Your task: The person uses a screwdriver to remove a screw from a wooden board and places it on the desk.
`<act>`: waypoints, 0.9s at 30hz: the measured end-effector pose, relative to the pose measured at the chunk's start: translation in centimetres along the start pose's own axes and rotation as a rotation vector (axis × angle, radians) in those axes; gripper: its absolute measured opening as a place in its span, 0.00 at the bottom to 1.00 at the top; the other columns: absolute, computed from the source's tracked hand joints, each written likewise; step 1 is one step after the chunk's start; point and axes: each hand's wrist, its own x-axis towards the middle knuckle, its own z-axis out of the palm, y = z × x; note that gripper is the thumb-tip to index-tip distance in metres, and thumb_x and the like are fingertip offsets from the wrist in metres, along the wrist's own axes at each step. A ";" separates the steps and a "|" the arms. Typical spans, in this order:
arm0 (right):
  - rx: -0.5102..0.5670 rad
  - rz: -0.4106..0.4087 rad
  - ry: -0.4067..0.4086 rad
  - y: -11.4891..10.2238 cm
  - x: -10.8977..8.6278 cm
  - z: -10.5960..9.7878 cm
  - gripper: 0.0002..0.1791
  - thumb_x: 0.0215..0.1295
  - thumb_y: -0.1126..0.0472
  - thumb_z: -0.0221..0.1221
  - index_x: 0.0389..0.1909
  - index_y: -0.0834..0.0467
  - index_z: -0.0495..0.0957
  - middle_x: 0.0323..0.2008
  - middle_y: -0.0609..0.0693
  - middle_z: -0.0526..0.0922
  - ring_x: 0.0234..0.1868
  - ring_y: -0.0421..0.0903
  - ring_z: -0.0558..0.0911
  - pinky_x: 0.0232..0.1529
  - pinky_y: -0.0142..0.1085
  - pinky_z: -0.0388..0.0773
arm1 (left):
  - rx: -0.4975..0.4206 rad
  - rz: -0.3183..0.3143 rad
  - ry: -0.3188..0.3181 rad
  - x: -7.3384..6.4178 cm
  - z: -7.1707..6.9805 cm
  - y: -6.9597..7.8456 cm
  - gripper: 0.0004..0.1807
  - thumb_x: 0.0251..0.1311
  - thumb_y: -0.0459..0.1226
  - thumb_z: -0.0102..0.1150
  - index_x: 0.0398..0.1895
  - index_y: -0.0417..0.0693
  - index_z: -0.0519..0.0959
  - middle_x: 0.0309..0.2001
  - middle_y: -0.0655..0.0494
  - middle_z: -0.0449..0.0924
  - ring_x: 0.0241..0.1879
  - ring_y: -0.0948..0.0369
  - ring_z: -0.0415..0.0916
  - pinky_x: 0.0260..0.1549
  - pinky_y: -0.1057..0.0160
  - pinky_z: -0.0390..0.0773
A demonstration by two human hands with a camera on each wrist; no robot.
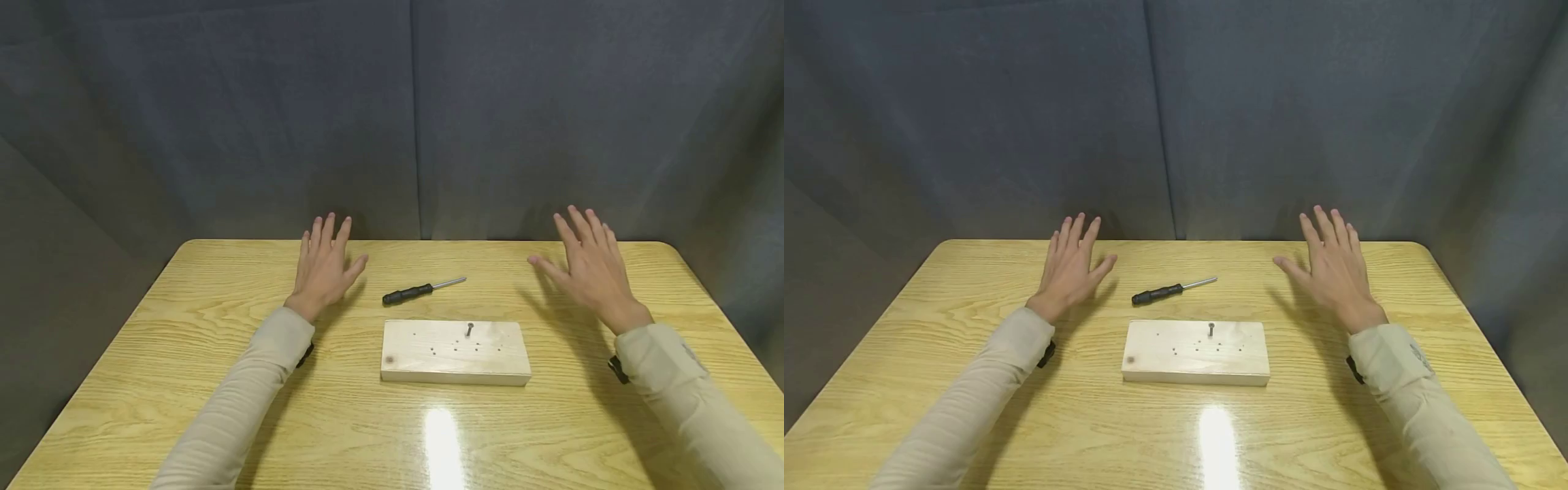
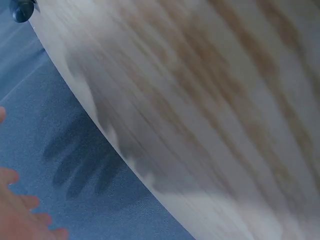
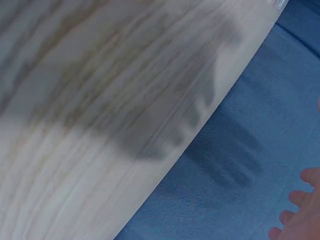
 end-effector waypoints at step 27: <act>0.059 -0.056 0.033 -1.5 -3.2 -0.5 0.48 0.65 0.36 0.58 0.77 0.59 0.54 0.78 0.63 0.51 0.78 0.64 0.48 0.77 0.63 0.43 | -0.041 0.053 -0.010 -0.6 0.1 1.6 0.41 0.71 0.57 0.45 0.80 0.52 0.48 0.80 0.41 0.42 0.79 0.43 0.37 0.77 0.40 0.46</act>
